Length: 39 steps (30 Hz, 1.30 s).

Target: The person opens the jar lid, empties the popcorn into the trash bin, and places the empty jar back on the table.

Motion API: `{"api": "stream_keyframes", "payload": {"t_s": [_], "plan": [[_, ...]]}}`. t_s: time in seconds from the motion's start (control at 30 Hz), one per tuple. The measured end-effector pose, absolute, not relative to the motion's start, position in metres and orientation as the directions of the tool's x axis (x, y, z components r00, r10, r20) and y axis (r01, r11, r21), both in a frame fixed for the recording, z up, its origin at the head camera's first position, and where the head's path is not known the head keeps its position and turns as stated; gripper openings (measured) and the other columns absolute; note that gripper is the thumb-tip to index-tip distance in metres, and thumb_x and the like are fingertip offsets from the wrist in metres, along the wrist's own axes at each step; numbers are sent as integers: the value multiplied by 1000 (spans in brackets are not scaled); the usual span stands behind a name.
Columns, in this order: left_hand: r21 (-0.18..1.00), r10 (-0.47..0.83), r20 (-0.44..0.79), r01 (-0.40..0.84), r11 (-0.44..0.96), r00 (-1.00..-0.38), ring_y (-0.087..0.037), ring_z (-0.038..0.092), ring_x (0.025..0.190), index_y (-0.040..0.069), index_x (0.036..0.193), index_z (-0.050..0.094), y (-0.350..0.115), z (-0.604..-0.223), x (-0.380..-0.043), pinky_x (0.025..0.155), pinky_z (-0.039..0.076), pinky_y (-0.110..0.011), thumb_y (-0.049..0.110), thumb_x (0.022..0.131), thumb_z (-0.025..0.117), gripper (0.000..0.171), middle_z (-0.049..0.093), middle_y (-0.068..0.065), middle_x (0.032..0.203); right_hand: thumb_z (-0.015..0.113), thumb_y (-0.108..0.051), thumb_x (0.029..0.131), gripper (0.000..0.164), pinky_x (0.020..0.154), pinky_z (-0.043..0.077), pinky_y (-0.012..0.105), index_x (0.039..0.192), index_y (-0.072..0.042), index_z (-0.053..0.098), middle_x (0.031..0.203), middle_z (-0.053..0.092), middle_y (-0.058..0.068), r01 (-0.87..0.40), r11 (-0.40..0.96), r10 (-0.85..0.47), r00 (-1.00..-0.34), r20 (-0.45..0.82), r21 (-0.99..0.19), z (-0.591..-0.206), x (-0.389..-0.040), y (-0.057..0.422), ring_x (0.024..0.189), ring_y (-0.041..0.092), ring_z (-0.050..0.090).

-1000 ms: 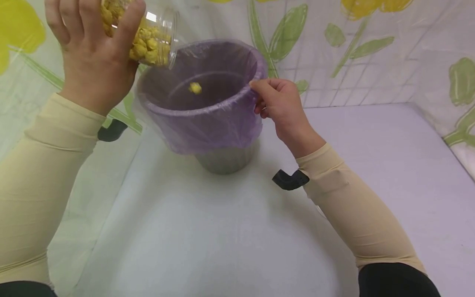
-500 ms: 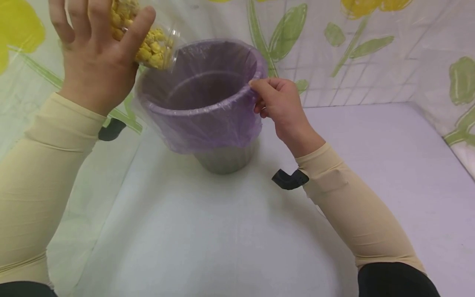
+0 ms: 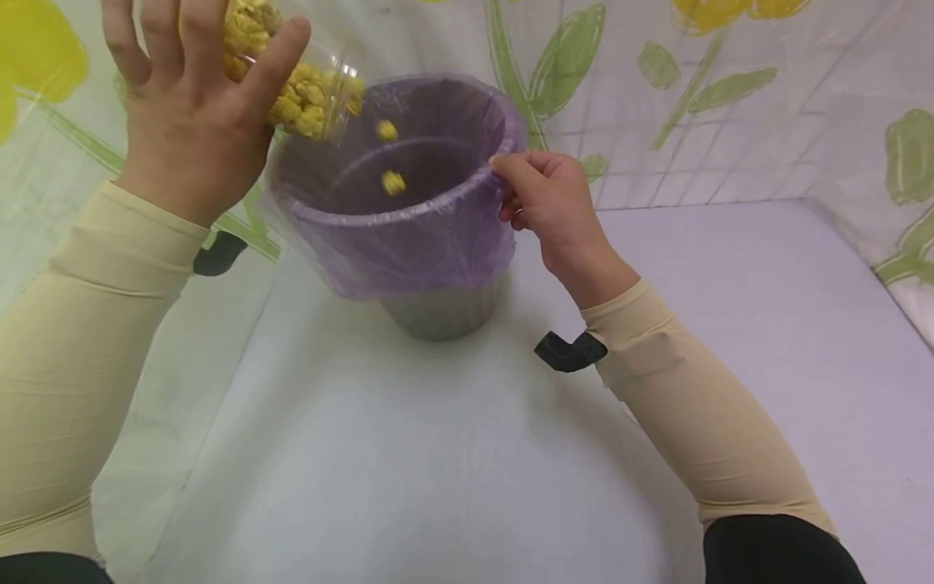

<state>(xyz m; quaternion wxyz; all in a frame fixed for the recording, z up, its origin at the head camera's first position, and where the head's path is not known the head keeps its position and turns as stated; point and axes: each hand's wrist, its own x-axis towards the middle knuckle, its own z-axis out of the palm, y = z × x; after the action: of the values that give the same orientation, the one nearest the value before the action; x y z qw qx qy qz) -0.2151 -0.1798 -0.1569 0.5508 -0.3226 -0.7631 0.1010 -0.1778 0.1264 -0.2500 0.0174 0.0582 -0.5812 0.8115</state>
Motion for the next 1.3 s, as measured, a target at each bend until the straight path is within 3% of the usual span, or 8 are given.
{"api": "stream_keyframes", "payload": {"t_s": [0.73,1.3], "plan": [[-444,564,796,421,791,-221,-35,26,140,41,146,35,-178,-155,-212,111,11,-58,-3,94,24,69,33,-12,152,69,-16,89,29,50,41,25,65,-2,60,57,49,3,-95,-331,-35,-993,113,-939,-249,-177,124,51,17,47],[-424,549,805,429,798,-225,-33,26,140,43,144,39,-174,-152,-213,111,10,-57,0,96,29,65,35,-10,151,68,-14,89,25,48,41,23,68,-2,61,57,51,3,-101,-347,-35,-992,121,-932,-251,-177,124,50,15,48]]}}
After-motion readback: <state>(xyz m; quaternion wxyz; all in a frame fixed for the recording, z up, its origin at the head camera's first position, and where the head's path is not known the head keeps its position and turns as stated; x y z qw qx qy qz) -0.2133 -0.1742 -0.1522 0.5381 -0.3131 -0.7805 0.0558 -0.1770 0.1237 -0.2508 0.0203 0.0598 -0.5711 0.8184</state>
